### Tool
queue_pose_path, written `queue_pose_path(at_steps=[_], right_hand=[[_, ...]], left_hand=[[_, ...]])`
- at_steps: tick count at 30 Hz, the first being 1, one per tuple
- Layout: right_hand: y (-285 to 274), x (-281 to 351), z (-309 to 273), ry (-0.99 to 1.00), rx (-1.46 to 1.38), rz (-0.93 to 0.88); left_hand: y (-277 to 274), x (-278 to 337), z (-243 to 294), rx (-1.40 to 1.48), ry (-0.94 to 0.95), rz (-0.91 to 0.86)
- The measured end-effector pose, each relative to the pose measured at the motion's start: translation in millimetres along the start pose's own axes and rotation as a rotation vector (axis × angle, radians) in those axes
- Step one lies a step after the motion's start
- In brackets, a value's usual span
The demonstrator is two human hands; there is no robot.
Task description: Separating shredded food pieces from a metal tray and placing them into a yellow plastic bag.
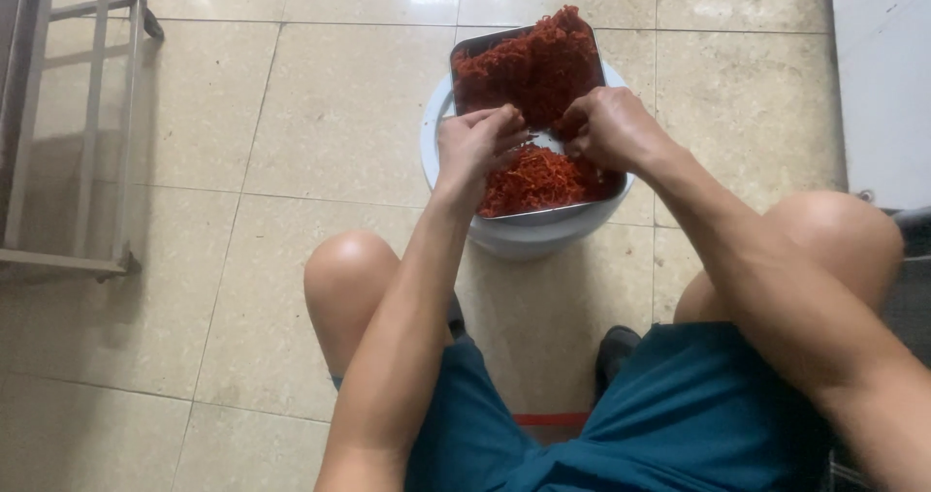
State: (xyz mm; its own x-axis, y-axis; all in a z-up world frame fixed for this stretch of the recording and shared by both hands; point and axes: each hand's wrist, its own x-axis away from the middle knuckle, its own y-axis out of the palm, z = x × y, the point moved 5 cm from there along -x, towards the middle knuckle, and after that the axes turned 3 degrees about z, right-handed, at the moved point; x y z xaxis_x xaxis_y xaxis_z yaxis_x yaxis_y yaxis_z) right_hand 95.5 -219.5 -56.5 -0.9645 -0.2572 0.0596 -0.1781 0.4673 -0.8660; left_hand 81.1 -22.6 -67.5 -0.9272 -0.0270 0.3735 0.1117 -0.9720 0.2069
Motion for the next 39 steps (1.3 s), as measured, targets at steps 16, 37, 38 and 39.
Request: queue_pose_path(at_steps=[16,37,38,39], right_hand=[[15.3,-10.7,-31.4,-0.337,0.214,0.408],[-300.6,229.5,21.9,0.270,-0.858,1.004],[-293.6,242.9,32.8,0.312,-0.869,1.008],[-287.7,260.0,46.2,0.360,-0.872,1.015]], left_hand=[[52.5,71.0,53.7,0.300,-0.314,-0.320],[267.0,149.2,180.4,-0.762,0.761,-0.437],[307.9,169.9,195.5,-0.627,0.844,-0.589],[351.5,192.8,207.6,-0.481,0.917,-0.748]])
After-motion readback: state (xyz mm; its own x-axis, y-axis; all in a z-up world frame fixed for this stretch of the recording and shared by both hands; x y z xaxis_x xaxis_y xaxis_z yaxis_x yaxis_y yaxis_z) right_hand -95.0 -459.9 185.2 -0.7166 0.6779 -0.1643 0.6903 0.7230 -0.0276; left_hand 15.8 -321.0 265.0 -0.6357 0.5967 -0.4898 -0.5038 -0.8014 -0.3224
